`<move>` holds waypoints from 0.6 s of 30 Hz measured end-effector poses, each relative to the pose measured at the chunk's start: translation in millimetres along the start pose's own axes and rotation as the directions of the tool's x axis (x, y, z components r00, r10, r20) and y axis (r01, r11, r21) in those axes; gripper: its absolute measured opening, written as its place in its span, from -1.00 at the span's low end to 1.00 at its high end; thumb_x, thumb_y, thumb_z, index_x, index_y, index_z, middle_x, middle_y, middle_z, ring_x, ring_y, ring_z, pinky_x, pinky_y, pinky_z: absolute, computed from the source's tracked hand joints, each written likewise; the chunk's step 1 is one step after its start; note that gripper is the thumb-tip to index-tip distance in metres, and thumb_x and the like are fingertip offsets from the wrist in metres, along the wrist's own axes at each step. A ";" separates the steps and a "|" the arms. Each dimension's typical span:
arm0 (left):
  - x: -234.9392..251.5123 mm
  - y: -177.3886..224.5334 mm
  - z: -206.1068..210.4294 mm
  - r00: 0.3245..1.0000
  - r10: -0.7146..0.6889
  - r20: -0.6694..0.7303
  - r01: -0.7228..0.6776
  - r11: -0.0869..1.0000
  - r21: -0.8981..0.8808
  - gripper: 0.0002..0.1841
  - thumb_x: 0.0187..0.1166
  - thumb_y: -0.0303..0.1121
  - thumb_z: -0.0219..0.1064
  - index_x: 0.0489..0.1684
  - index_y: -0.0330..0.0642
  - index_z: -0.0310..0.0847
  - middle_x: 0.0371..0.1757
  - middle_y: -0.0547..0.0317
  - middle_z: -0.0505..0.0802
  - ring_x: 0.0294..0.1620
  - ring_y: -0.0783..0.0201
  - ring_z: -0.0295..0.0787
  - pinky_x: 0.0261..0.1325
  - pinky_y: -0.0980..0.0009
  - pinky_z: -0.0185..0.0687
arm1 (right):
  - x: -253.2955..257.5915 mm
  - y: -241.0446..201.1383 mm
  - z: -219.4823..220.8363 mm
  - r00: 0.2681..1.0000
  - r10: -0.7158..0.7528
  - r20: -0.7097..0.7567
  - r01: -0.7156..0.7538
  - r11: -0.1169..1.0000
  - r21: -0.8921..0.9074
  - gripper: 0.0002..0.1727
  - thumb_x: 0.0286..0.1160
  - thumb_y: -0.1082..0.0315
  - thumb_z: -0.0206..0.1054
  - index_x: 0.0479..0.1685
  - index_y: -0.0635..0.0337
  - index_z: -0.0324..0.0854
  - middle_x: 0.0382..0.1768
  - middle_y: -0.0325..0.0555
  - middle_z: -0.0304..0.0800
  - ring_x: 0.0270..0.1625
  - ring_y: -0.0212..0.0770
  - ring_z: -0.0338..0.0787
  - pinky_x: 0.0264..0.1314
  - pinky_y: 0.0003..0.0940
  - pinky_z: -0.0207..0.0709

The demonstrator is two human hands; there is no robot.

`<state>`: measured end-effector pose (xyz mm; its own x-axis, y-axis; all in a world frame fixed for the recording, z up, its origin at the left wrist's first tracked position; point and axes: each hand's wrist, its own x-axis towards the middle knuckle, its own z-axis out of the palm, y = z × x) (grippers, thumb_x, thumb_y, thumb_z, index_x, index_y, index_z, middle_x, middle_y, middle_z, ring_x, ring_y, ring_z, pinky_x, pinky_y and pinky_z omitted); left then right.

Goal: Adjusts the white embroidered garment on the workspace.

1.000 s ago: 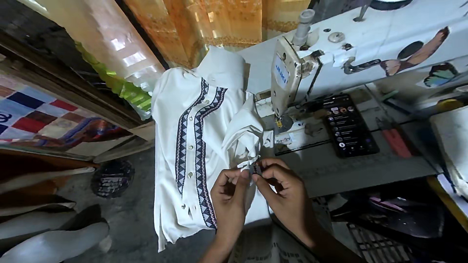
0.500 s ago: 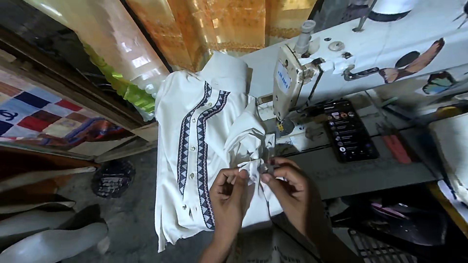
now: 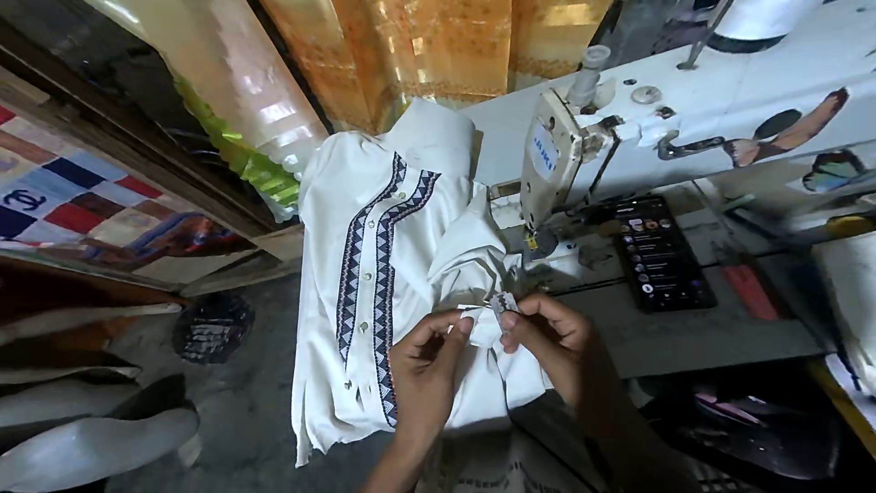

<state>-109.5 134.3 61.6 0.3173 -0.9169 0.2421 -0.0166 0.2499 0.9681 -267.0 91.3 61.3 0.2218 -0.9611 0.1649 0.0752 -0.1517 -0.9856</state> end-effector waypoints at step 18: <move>8.5 -1.0 -4.1 0.990 -0.031 0.138 0.022 0.997 0.070 -0.90 0.66 -0.48 0.26 -0.22 -0.26 0.68 -0.34 0.43 0.76 -0.34 0.63 0.66 -0.21 0.65 0.63 | 1.2 8.5 -1.3 0.984 -0.168 0.056 0.175 0.972 -0.154 -0.70 0.56 0.29 0.28 -0.55 0.21 0.54 -0.06 -0.12 0.75 0.05 -0.60 0.71 0.01 -0.76 0.60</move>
<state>-102.9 127.5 62.5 0.1843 -0.9584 0.2181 -0.0761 0.2073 0.9753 -267.4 88.5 53.0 0.2604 -0.9074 0.3299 -0.0382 -0.3511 -0.9356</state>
